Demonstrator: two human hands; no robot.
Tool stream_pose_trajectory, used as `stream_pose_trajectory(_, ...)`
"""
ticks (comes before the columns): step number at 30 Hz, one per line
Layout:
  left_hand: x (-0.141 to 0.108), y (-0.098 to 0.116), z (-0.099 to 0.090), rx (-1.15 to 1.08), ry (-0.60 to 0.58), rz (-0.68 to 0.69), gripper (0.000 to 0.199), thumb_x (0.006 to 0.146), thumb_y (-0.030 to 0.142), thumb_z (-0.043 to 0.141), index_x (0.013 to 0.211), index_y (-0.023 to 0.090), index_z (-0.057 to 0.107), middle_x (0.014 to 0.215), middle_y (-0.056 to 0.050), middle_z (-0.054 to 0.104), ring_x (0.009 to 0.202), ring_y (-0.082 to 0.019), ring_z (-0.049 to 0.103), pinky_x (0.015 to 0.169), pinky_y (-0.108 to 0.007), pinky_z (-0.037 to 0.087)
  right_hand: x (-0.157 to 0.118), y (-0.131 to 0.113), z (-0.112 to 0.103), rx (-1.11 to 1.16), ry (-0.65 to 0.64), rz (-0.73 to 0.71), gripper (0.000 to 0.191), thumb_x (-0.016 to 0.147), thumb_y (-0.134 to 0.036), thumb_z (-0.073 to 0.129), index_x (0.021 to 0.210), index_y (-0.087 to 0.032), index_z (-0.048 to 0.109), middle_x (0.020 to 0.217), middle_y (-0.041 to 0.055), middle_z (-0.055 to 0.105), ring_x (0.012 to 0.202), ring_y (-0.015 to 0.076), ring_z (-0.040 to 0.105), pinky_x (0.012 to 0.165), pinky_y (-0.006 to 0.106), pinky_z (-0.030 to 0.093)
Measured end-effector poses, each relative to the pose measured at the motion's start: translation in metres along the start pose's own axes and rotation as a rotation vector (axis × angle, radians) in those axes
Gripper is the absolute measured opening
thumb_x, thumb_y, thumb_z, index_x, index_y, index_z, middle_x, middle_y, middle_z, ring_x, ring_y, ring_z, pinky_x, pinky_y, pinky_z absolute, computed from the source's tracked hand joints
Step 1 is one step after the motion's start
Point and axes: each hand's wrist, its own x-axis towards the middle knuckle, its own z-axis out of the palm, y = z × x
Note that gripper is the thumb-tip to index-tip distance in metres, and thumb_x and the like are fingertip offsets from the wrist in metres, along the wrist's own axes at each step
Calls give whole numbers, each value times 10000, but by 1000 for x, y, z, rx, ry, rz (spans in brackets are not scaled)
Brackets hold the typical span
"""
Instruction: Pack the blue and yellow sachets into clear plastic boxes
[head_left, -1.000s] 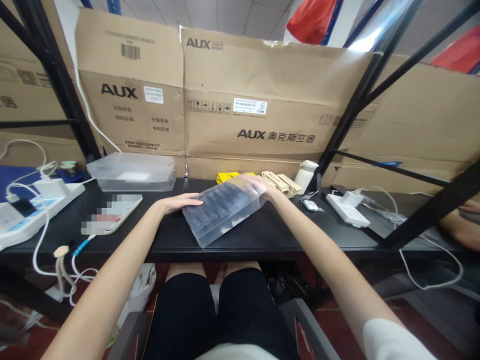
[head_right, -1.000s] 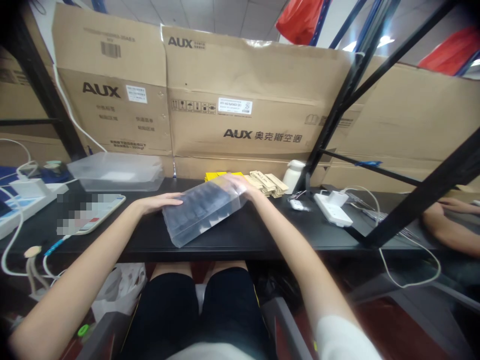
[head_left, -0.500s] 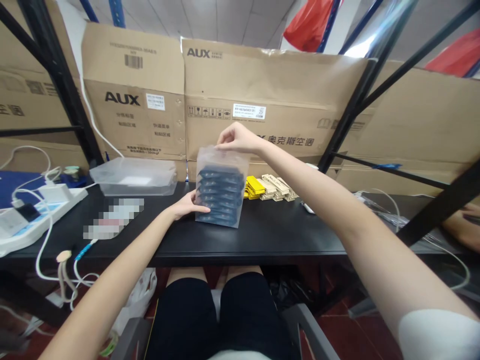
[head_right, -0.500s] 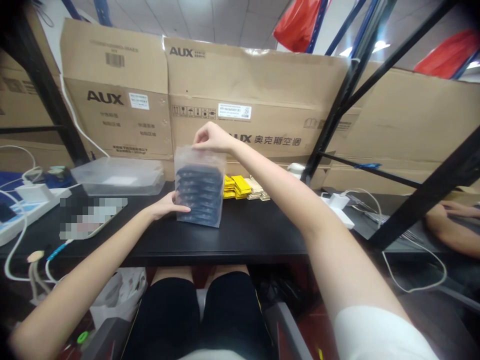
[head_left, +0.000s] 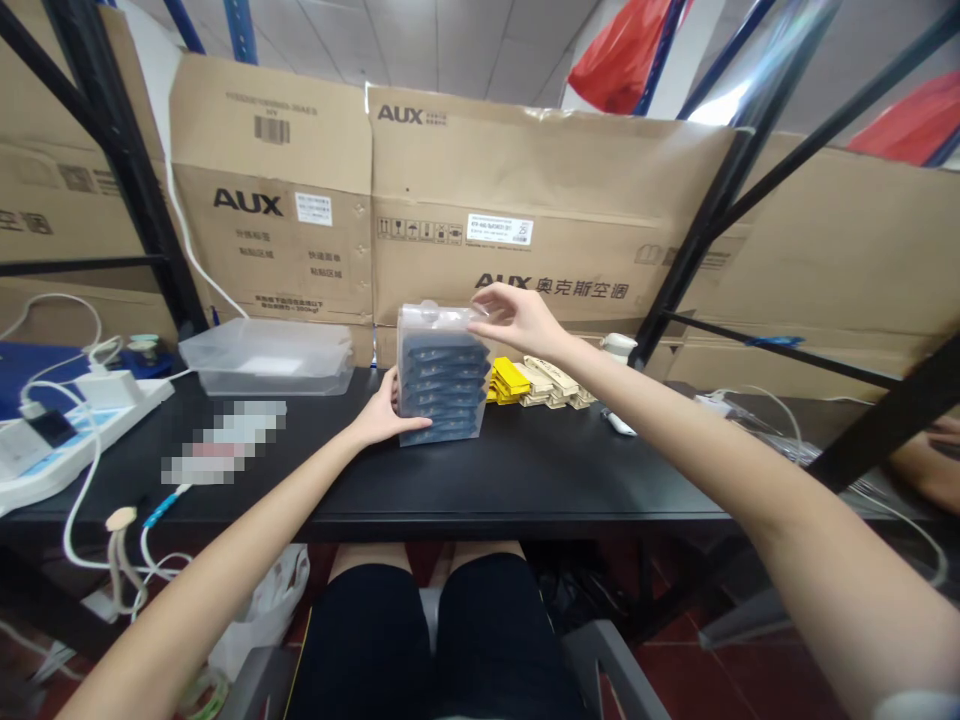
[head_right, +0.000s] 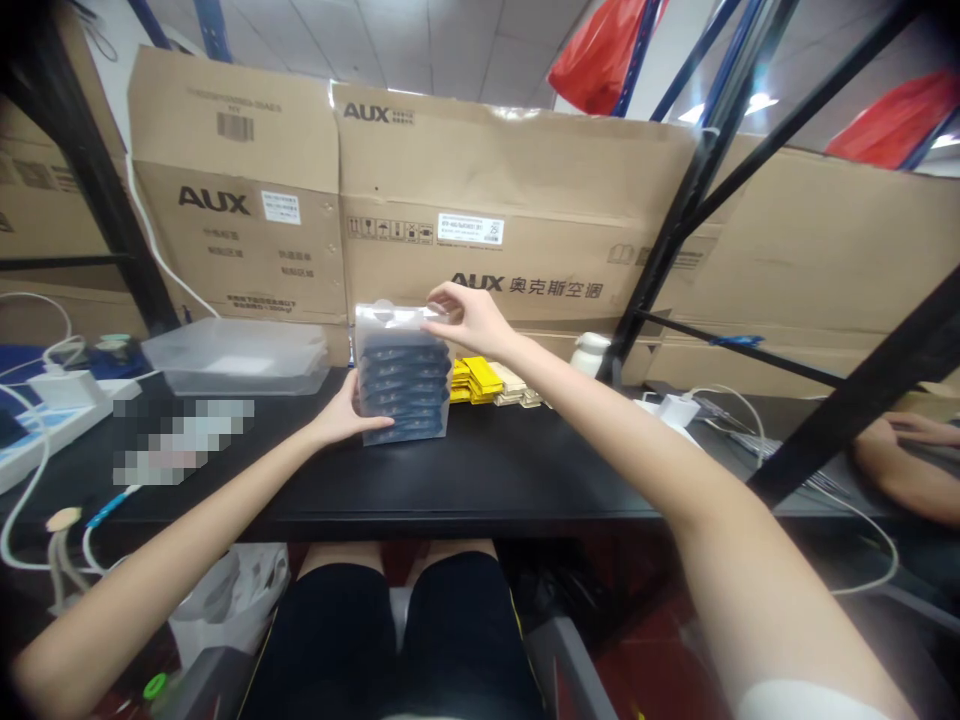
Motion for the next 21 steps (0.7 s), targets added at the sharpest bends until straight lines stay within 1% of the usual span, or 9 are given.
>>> stream_pose_trajectory(2,4,12,2,76,76,153,1105,626,341,859,1477,213,165,1507,-217,379,1342,-337,454,1089,-516,394,-9,-1,0,17,-4,-17,367,752,-388,732,1035,-175,637,1051,89,691,953,221,655,864,391,538)
stream_pose_trajectory(4,9,27,4,129,175,307,1036,703,376,803,1493,234,148,1528,-210,343,1352,-332,441,1077,-512,404,-16,-4,1,48,18,-42,341,766,-361,722,1043,-183,632,1070,84,684,982,224,654,868,395,546)
stream_pose_trajectory(6,12,41,6,156,254,418,927,753,379,762,1481,252,202,1488,-190,407,1325,-320,477,1047,-494,440,-23,-8,4,77,81,-70,310,772,-329,717,1033,-185,633,1055,79,680,982,225,654,849,389,560)
stream_pose_trajectory(9,9,54,12,243,337,545,812,745,349,774,1413,252,322,1384,-161,517,1225,-295,572,986,-458,497,-35,-16,10,94,206,-109,240,789,-284,699,1001,-193,634,1013,67,670,961,214,653,816,368,577)
stream_pose_trajectory(13,-6,58,19,293,434,681,742,711,288,806,1300,240,356,1423,-192,484,1177,-273,605,892,-426,551,-55,-27,15,-11,368,-226,111,834,-233,652,935,-200,618,904,55,655,834,183,647,735,341,575)
stream_pose_trajectory(15,-14,62,19,353,411,754,658,715,260,799,1239,225,403,1414,-197,487,1209,-284,578,837,-399,569,-64,-32,15,-80,385,-304,75,844,-208,642,912,-199,613,848,51,654,771,174,637,696,335,560)
stream_pose_trajectory(17,-22,71,17,444,343,800,611,718,249,788,1228,217,451,1352,-172,532,1218,-294,560,802,-381,575,-72,-36,14,-108,371,-356,62,853,-189,629,912,-199,612,829,52,661,750,174,635,685,336,548)
stream_pose_trajectory(19,-29,84,14,517,265,800,589,726,248,774,1237,223,484,1260,-130,582,1179,-283,573,821,-388,570,-77,-40,12,-103,351,-360,53,869,-177,601,914,-200,614,823,52,669,744,176,641,687,341,542)
stream_pose_trajectory(21,-35,97,13,550,202,749,597,732,248,762,1261,227,484,1210,-109,595,1139,-267,586,871,-407,554,-81,-44,11,-95,329,-338,61,879,-172,576,907,-203,620,838,57,683,772,185,654,710,352,544)
